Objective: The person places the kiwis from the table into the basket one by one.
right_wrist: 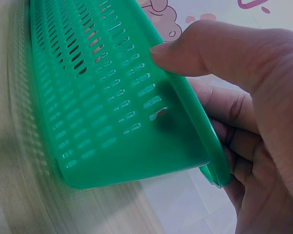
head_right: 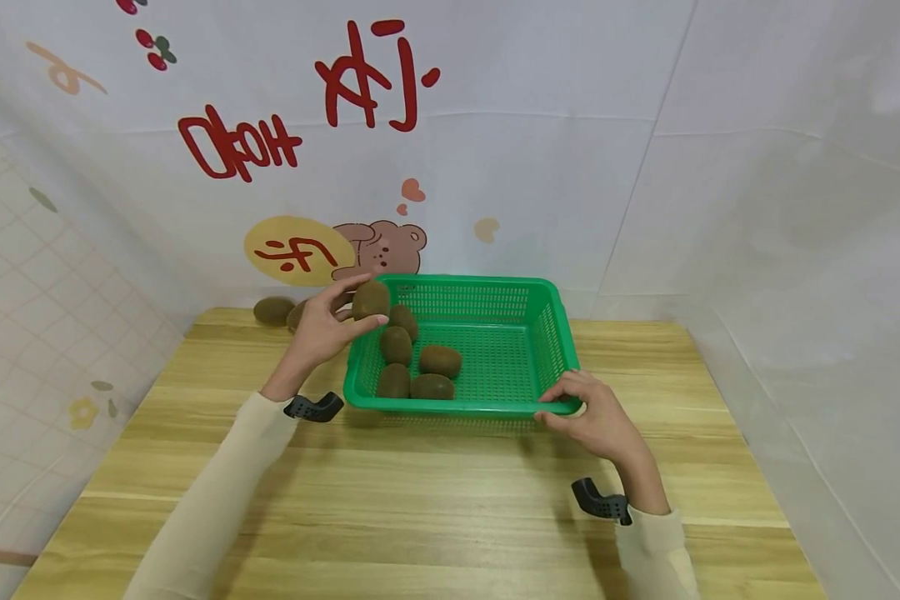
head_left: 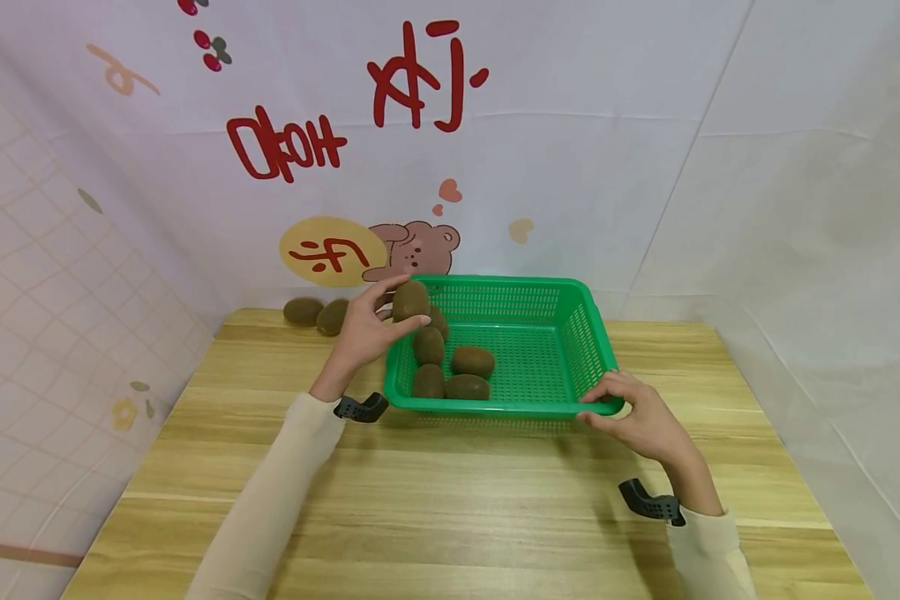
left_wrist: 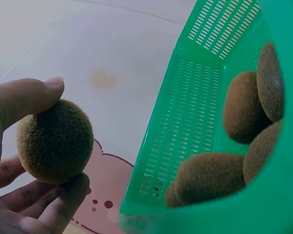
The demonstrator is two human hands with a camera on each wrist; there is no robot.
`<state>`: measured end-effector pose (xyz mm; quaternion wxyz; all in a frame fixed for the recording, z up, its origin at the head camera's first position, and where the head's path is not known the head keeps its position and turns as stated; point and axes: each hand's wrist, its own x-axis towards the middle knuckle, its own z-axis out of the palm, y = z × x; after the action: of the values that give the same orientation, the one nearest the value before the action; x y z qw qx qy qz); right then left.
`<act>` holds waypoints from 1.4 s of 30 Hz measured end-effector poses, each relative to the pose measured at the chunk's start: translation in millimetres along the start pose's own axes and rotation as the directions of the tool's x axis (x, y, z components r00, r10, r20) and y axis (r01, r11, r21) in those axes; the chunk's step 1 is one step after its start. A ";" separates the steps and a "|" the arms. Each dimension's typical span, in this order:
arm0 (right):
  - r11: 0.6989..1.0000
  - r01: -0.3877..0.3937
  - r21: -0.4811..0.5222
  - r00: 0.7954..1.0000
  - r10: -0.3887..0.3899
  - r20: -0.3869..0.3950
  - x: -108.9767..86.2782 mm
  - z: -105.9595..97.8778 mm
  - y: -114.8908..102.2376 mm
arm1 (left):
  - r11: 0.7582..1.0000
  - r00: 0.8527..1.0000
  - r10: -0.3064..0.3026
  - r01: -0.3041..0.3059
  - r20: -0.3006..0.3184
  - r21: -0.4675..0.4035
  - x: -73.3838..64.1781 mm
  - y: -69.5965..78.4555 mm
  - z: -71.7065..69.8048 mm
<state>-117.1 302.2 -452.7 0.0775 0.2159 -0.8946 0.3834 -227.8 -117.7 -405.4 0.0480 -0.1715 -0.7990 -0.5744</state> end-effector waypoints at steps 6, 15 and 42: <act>1.000 -0.001 0.009 1.000 0.001 0.002 -0.6 -1.1 -0.4 | 1.000 1.000 0.002 -0.002 0.005 0.016 6.4 2.6 9.0; 1.000 0.006 0.014 1.000 -0.006 0.007 -0.5 -1.1 0.9 | 0.999 0.999 -0.026 0.025 0.026 0.030 18.8 4.7 20.2; 1.000 -0.004 -0.001 1.000 0.004 0.016 -0.1 -0.2 3.8 | 0.992 1.000 0.017 -0.018 0.012 0.121 25.4 -0.6 30.2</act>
<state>-118.7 304.7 -455.0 0.0698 0.2172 -0.8959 0.3812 -248.2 -84.0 -409.1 0.0589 -0.1786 -0.8311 -0.5233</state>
